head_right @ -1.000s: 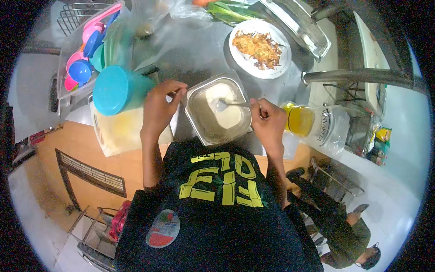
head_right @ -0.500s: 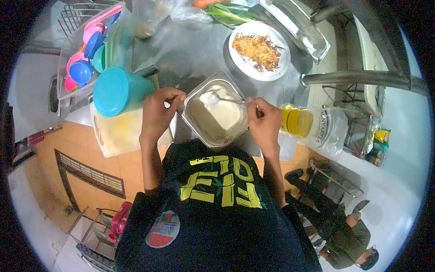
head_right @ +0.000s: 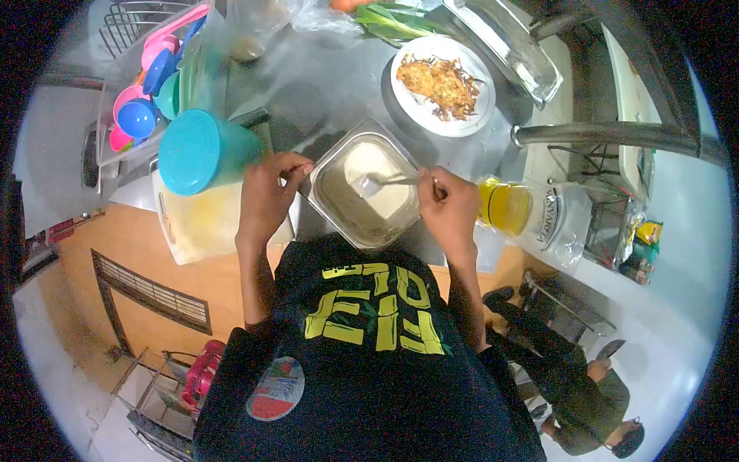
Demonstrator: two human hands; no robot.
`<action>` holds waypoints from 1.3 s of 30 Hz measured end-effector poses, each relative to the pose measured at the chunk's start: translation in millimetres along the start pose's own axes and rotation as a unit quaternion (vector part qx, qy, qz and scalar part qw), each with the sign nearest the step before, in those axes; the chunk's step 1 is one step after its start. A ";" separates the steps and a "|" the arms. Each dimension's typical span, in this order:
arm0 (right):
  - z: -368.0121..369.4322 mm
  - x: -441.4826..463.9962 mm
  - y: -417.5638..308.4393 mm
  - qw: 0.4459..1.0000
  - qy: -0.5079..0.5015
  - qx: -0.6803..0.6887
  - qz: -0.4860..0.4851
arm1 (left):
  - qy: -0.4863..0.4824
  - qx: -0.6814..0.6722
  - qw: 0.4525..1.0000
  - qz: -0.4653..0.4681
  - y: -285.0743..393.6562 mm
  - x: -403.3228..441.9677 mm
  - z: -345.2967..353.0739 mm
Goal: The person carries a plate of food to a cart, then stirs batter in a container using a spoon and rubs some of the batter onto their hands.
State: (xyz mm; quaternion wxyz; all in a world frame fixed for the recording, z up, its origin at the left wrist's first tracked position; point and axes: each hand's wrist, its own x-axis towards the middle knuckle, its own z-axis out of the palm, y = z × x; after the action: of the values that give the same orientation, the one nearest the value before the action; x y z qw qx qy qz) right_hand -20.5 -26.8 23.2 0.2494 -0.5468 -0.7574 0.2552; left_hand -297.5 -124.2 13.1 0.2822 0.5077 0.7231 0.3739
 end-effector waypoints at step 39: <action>-17.2 -0.3 9.4 0.997 -0.039 0.060 0.000 | 0.017 -0.205 0.979 -0.009 -4.9 0.8 19.3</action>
State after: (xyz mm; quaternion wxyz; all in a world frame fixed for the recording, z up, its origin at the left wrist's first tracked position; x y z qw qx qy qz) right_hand -2.5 -22.6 29.7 0.2520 -0.5204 -0.7501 0.3211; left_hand -285.1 -119.5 -1.8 0.3712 0.4262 0.6402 0.5203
